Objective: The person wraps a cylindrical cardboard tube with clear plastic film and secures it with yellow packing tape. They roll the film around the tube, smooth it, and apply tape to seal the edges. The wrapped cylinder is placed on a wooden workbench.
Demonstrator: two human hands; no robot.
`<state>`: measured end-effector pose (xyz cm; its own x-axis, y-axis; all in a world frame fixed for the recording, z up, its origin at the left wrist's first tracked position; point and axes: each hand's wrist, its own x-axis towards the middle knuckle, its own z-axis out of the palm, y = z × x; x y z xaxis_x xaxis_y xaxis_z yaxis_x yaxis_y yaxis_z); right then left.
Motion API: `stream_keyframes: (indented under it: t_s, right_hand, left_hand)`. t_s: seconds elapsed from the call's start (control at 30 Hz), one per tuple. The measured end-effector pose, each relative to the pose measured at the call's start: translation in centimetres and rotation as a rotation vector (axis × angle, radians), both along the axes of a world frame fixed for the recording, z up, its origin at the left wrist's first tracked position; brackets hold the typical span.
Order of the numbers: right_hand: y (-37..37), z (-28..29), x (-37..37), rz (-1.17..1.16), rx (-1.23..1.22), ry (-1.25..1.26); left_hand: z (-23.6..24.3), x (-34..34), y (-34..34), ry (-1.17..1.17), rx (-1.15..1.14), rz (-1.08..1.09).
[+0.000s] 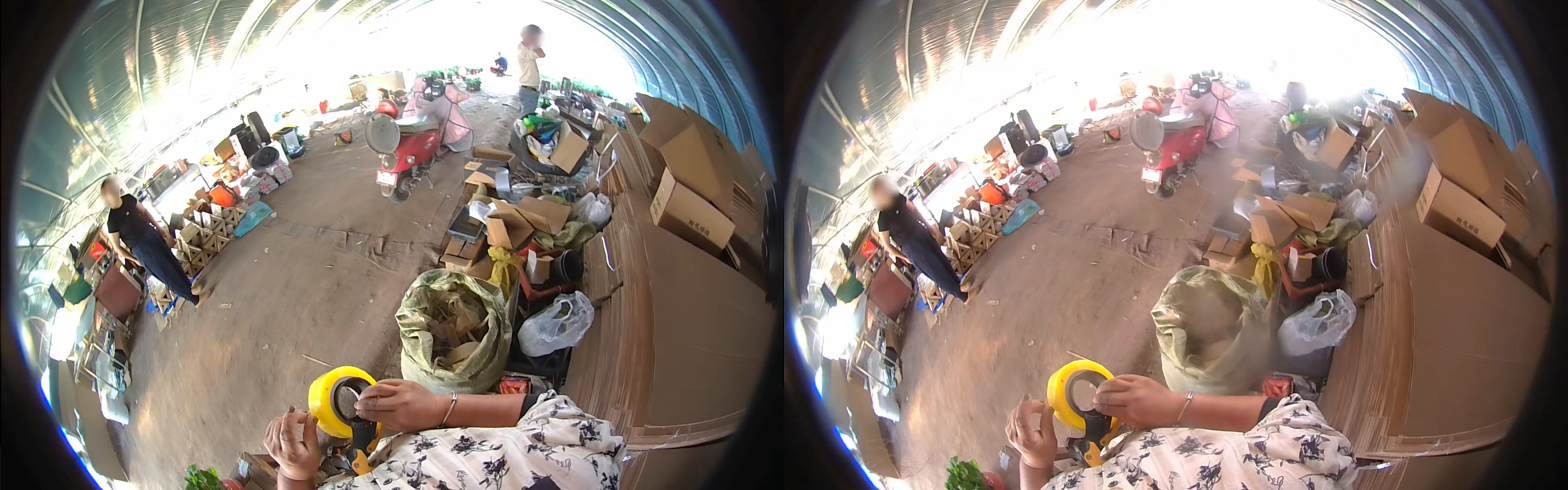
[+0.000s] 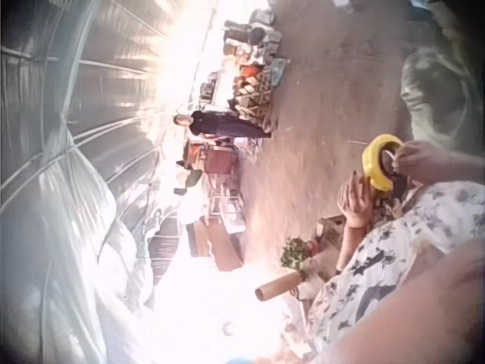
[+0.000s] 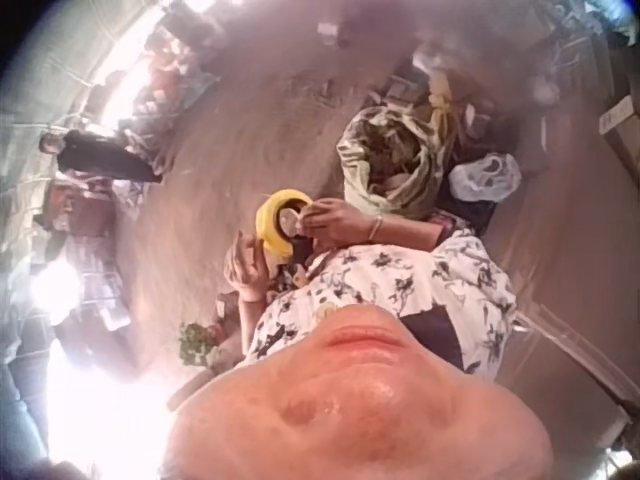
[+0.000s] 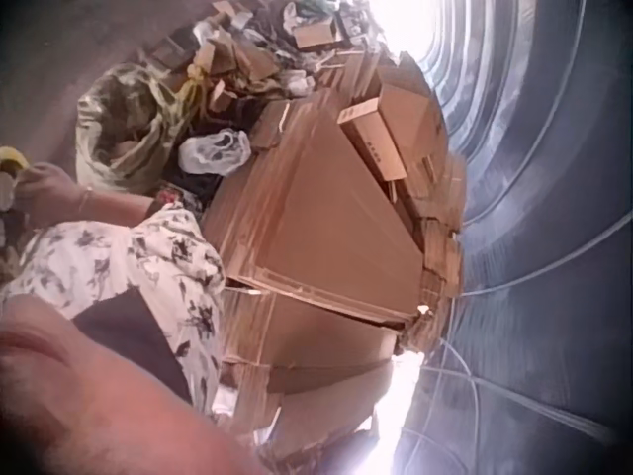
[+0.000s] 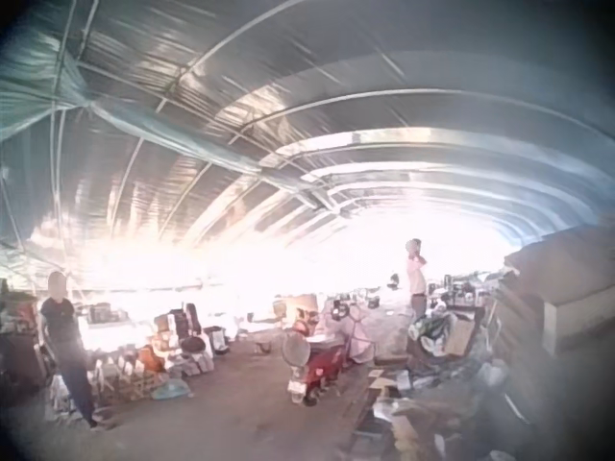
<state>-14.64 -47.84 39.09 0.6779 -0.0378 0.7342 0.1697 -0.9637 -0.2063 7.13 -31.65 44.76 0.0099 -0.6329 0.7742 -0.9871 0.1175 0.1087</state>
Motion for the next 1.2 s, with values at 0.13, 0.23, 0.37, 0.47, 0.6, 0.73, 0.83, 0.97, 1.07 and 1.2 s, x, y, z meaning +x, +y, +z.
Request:
stream_keyframes:
  t_s: [0.13,0.23,0.37,0.47,0.6,0.73,0.83,0.97,1.07,1.2]
  right_hand:
    - [1.3,-0.5,-0.5,-0.028,0.028,0.0]
    - [-0.5,-0.7,-0.3,-0.026,0.026,0.005]
    - [-11.3,-2.2,-4.1,0.209,-0.065,-0.078]
    - [-10.5,-4.9,-7.8,0.145,0.068,0.004]
    - [-0.2,-2.7,-7.8,-0.058,-0.03,0.058]
    - [1.5,-0.2,-5.1,0.104,-0.05,0.167]
    - [2.1,0.7,-3.2,0.126,-0.069,0.163]
    - [2.9,-0.3,-2.4,0.17,-0.054,0.15]
    - [3.2,-1.1,-2.2,0.221,-0.049,0.155]
    - [3.3,-1.5,-1.1,0.292,0.001,0.159]
  left_hand:
    - [0.3,-0.1,0.6,0.003,0.036,-0.046]
    - [-0.4,0.3,-0.9,-0.025,0.02,-0.019]
    - [-0.7,-8.8,-6.6,-0.039,-0.022,0.26]
    - [-2.9,-11.4,-7.3,0.236,0.01,0.218]
    - [-3.9,-8.2,-1.0,0.673,0.139,-0.039]
    - [-4.8,-6.5,3.0,0.95,0.202,-0.03]
    - [-4.1,-6.0,5.2,1.513,0.326,-0.27]
    - [-3.8,-6.4,7.6,1.66,0.544,-0.451]
    - [-5.4,-7.4,8.2,1.78,0.539,-0.513]
    - [-6.1,-6.8,8.2,1.876,0.526,-0.539]
